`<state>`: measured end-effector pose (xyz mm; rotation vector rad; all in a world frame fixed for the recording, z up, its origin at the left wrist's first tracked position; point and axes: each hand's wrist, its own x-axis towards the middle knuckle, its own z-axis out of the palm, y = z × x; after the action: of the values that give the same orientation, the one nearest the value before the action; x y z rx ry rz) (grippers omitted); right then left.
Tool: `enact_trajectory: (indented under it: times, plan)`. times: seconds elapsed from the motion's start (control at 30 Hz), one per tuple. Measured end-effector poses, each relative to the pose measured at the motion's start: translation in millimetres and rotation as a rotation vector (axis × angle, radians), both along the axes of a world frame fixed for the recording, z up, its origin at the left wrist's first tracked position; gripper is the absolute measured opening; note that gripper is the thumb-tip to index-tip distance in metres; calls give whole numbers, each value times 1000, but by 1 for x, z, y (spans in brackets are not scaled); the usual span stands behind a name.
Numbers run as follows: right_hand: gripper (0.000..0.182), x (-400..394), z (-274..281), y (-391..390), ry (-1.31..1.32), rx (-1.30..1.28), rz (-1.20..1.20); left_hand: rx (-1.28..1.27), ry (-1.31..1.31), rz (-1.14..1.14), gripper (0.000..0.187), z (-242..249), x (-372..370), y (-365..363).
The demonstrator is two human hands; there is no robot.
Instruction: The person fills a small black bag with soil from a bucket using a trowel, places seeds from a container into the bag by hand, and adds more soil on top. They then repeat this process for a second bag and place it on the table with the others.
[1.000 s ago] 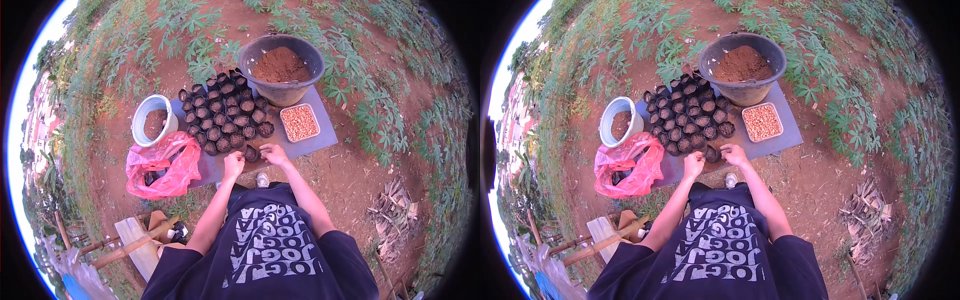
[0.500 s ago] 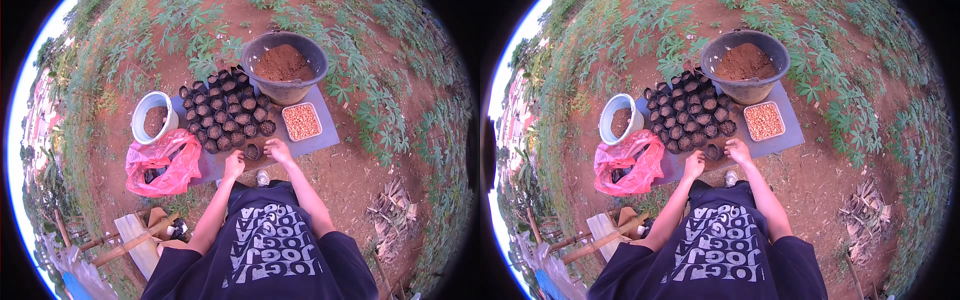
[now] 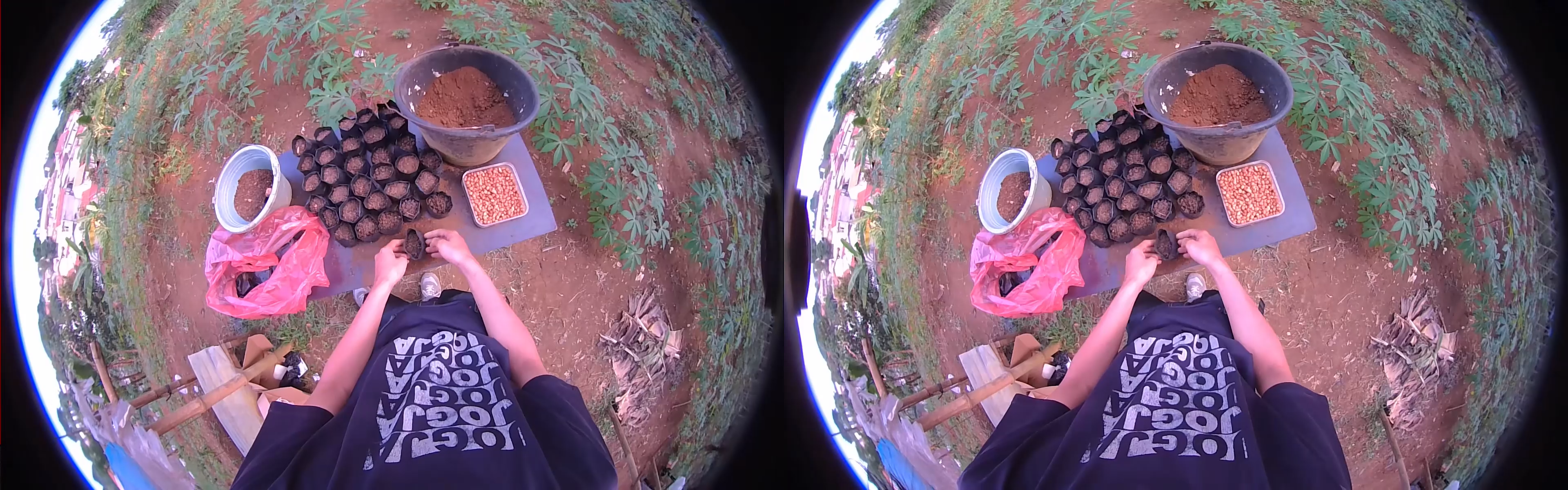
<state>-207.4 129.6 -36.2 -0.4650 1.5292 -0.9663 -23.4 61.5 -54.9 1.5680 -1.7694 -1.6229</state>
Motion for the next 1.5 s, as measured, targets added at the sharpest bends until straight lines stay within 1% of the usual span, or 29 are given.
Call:
enact_trajectory:
  times: [0.03, 0.13, 0.17, 0.23, 0.33, 0.37, 0.47, 0.5, 0.6, 0.63, 0.73, 0.77, 0.83, 0.93, 0.97, 1.03, 1.17, 1.37, 1.47, 1.5]
  plan:
    - [32, 3, 0, 0, 36, 17, 25, -58, -51, -20, 41, 1, -2, 0]
    - [33, -10, 1, 2, 20, -42, -76, -59, -31, 76, 41, 8, 3, -3]
    - [32, -10, 1, 1, 27, -34, -64, -68, -27, 73, 42, 10, 4, -4]
    - [32, -9, -2, 2, 39, -17, -51, -85, -20, 57, 44, 6, 5, -5]
    - [30, 4, 2, -2, 69, 45, 52, -142, -82, -53, 46, 4, -5, 2]
    - [29, -1, 7, -1, 103, 12, 32, -99, -78, -36, 48, 5, -5, 2]
    - [28, -13, 2, 0, 98, -11, -125, -119, -62, 48, 45, -3, 7, -4]
    - [27, -12, 2, -1, 139, 2, -107, -101, -67, 64, 44, -1, 7, -4]
    - [27, 2, 2, -3, 77, 58, 53, -214, -98, -51, 42, 3, -5, 6]
    - [29, 0, 5, -4, 170, 82, 90, -227, -104, -47, 41, 4, -7, 7]
    - [33, -12, 8, -2, 482, -33, 77, -314, -143, -86, 43, 9, 1, -2]
    - [37, -10, 7, -3, 509, -53, 112, -284, -134, -107, 45, 9, 2, -1]
    - [46, -4, 10, 0, 562, -91, 170, -227, -117, -163, 53, 36, -3, 3]
    - [56, 11, 10, 0, 794, -227, 339, -479, -127, -221, 74, 32, -10, 5]
    - [61, 14, 11, 0, 776, -145, 352, -472, -152, -242, 74, 30, -12, 4]
    - [60, 14, 8, -1, 802, -154, 337, -459, -203, -274, 73, 23, -12, 0]
    - [61, 18, 14, -3, 858, -164, 374, -467, -174, -293, 71, 19, -11, -3]
    - [64, 23, 11, -12, 847, -117, 408, -462, -155, -324, 70, 16, -9, -10]
    - [67, 15, 22, -17, 802, -161, 443, -416, -125, -343, 70, 27, -2, -18]
    - [67, 13, 25, -19, 704, -179, 447, -409, -107, -340, 70, 37, 1, -19]
